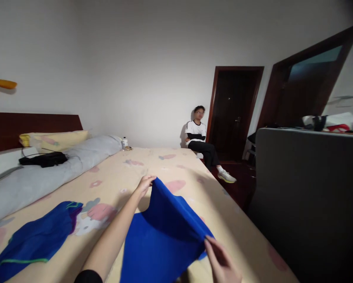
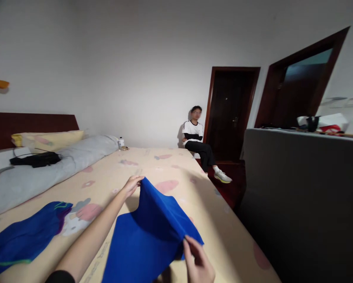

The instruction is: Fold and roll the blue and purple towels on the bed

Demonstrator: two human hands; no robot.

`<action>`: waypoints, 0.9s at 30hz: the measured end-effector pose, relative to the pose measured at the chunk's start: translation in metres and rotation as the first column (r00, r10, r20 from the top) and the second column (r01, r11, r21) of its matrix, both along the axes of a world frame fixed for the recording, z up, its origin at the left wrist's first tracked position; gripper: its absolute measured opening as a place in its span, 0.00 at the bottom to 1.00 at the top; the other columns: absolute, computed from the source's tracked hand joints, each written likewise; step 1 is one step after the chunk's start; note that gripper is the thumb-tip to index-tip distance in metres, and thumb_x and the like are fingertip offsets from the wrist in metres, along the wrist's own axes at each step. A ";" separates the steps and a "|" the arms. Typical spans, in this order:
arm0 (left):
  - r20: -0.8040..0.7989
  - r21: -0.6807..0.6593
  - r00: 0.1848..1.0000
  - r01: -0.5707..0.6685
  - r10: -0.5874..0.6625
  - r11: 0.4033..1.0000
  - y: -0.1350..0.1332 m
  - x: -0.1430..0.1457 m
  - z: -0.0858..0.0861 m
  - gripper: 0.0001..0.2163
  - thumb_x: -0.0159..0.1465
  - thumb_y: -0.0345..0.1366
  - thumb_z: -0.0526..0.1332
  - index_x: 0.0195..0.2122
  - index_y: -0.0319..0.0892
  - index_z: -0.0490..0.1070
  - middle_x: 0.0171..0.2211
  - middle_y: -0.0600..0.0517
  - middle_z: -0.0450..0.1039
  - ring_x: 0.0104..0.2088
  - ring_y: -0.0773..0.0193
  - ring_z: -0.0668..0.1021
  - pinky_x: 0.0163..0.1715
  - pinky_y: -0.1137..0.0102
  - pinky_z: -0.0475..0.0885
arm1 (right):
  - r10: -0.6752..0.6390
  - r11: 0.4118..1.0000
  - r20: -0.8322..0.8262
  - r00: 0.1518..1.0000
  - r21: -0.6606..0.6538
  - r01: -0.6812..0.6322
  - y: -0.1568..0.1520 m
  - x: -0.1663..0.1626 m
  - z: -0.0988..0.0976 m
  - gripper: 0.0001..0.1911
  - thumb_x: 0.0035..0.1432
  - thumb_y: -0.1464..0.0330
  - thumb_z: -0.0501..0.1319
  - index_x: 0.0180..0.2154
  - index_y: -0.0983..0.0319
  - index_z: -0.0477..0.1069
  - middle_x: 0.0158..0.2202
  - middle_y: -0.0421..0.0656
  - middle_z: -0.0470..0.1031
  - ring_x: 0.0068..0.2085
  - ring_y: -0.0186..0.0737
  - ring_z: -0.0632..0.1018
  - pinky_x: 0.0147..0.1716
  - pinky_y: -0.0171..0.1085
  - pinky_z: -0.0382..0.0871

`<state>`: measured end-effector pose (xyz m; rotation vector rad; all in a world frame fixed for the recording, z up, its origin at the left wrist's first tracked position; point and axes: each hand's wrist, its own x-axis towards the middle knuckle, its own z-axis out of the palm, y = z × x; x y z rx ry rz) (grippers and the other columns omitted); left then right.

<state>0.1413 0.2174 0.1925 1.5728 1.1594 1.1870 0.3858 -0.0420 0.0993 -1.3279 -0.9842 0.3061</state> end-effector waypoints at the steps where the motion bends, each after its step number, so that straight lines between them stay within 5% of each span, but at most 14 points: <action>1: 0.043 0.018 0.999 0.011 -0.011 1.000 -0.007 -0.012 0.012 0.15 0.64 0.46 0.61 0.41 0.38 0.73 0.38 0.49 0.76 0.36 0.63 0.78 0.38 0.65 0.74 | 0.032 0.999 -0.015 0.999 0.041 -0.031 0.008 0.010 0.019 0.22 0.49 0.50 0.65 0.37 0.60 0.79 0.38 0.47 0.83 0.38 0.50 0.82 0.39 0.42 0.80; 4: 0.148 0.079 0.988 0.023 -0.035 0.997 -0.030 -0.046 0.045 0.19 0.55 0.49 0.67 0.37 0.37 0.74 0.32 0.50 0.77 0.33 0.64 0.78 0.35 0.70 0.71 | 0.151 0.984 -0.017 0.988 0.103 -0.149 0.036 0.037 0.073 0.29 0.46 0.50 0.68 0.45 0.62 0.77 0.36 0.47 0.83 0.36 0.47 0.83 0.37 0.41 0.80; 7: 0.210 0.134 0.977 0.018 -0.046 0.991 -0.056 -0.072 0.075 0.25 0.49 0.48 0.71 0.45 0.40 0.73 0.32 0.52 0.77 0.32 0.65 0.78 0.36 0.70 0.71 | 0.318 0.941 0.066 0.946 0.101 -0.324 0.065 0.054 0.116 0.28 0.44 0.49 0.68 0.41 0.62 0.78 0.37 0.47 0.83 0.37 0.47 0.82 0.39 0.43 0.80; 12: 0.198 0.171 0.978 0.029 -0.063 0.985 -0.093 -0.101 0.108 0.24 0.47 0.46 0.72 0.43 0.38 0.75 0.33 0.49 0.79 0.35 0.62 0.79 0.39 0.66 0.71 | 0.410 0.891 0.216 0.886 0.113 -0.440 0.098 0.057 0.164 0.28 0.43 0.45 0.66 0.36 0.62 0.78 0.34 0.47 0.82 0.34 0.46 0.82 0.37 0.44 0.79; 18: 0.100 0.232 0.994 -0.059 0.037 0.971 -0.115 -0.117 0.117 0.19 0.47 0.44 0.72 0.37 0.39 0.79 0.33 0.48 0.80 0.33 0.63 0.78 0.35 0.69 0.71 | 0.369 0.904 0.321 0.872 0.095 -0.417 0.119 0.051 0.186 0.32 0.47 0.42 0.61 0.37 0.64 0.78 0.32 0.47 0.81 0.30 0.42 0.80 0.32 0.41 0.77; 27: -0.052 0.340 0.987 -0.125 0.151 0.932 -0.126 -0.126 0.118 0.15 0.50 0.48 0.69 0.29 0.40 0.79 0.25 0.51 0.79 0.28 0.62 0.77 0.30 0.70 0.69 | 0.304 0.930 0.445 0.843 0.054 -0.364 0.123 0.044 0.195 0.32 0.49 0.40 0.57 0.31 0.63 0.76 0.21 0.42 0.76 0.23 0.39 0.76 0.25 0.37 0.70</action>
